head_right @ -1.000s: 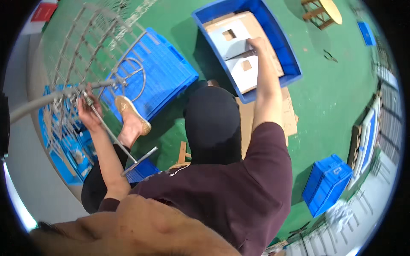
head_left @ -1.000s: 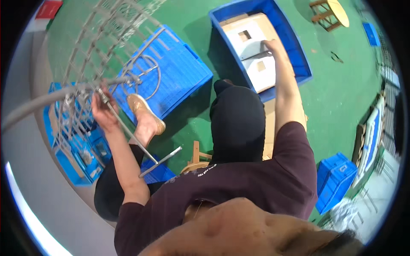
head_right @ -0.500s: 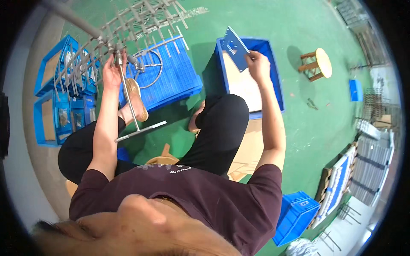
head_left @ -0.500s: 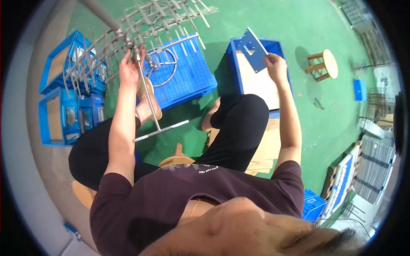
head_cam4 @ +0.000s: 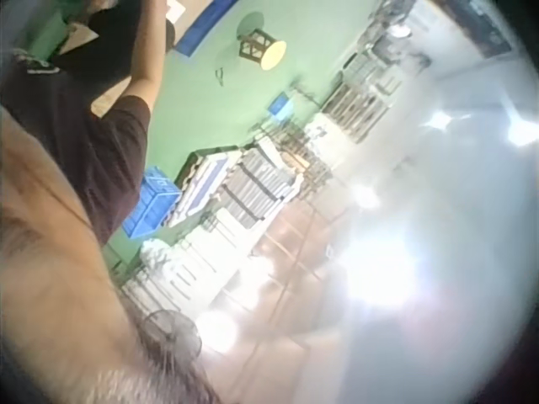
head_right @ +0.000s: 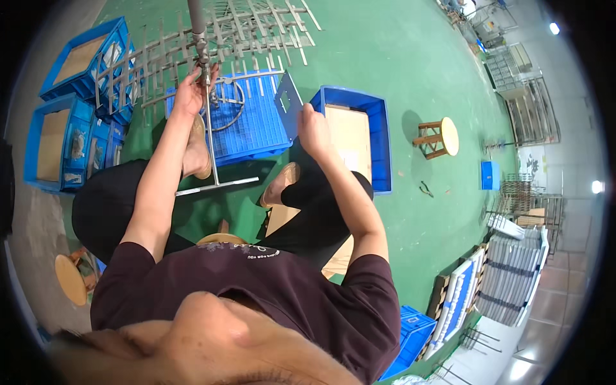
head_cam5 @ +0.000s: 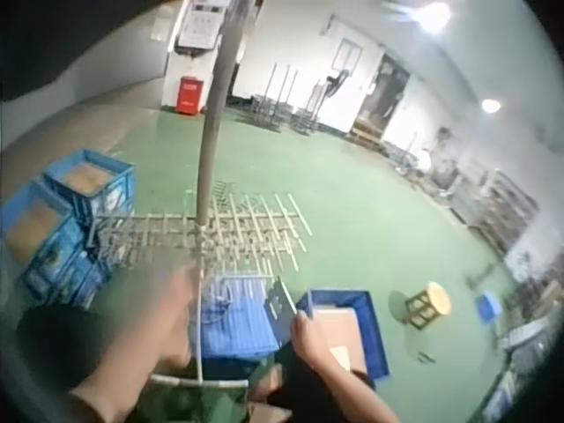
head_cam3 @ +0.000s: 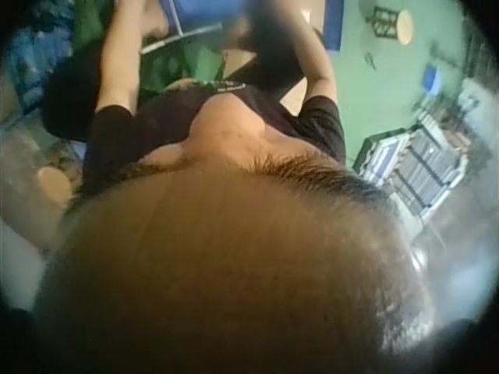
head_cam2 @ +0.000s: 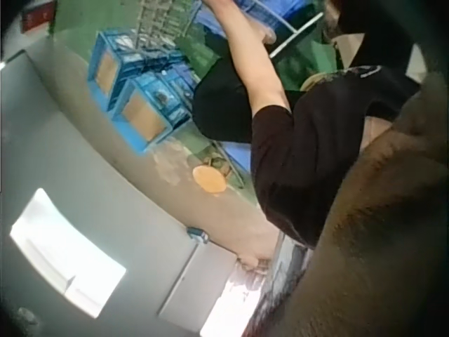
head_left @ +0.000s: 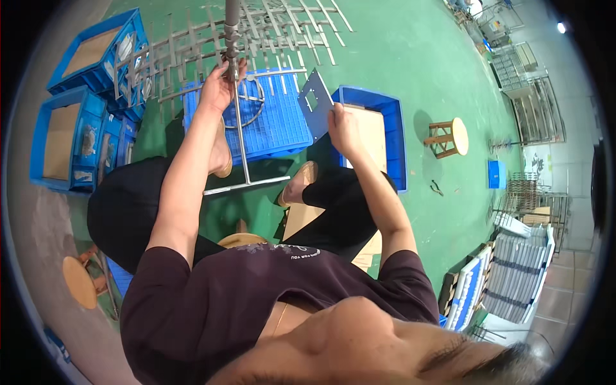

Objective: The recorder is assembling metal lattice frames by joining individual components together.

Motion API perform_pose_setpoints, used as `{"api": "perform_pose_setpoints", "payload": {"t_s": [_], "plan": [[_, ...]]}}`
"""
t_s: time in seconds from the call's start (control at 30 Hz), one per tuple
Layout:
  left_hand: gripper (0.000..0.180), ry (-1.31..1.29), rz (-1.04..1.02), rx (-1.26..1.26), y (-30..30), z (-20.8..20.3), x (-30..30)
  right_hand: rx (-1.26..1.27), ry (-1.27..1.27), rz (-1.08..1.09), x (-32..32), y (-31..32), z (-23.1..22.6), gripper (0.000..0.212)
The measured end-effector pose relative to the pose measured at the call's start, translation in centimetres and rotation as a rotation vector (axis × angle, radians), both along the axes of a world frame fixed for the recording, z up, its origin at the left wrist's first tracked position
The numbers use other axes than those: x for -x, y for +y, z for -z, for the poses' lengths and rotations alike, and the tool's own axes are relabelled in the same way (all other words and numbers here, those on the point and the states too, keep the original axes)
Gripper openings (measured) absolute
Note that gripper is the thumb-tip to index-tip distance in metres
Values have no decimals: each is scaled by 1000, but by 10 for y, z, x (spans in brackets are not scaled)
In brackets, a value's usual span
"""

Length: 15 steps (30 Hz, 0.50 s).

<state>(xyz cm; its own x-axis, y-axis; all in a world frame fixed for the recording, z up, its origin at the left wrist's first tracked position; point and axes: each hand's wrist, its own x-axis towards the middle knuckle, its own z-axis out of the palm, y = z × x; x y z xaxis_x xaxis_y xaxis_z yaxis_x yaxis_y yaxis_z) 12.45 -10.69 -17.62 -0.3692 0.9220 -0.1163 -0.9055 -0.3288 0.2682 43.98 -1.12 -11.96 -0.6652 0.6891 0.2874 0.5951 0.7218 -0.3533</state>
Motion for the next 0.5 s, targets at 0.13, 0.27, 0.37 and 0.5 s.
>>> {"api": "perform_pose_setpoints", "payload": {"t_s": [0.13, 0.27, 0.37, 0.5], "plan": [[38, 8, -1, 2, -3, 3, 3, 18, 10, -8, 14, -4, 13, 10], [38, -6, -5, 2, -3, 3, 3, 33, 31, -10, 25, -6, 19, 10], [37, -25, -13, -2, -4, 1, 1, 39, 47, -15, 28, -6, 20, 10], [37, -20, -25, -21, -3, -3, -2, 79, -2, 21, 30, -7, 20, 9]]}}
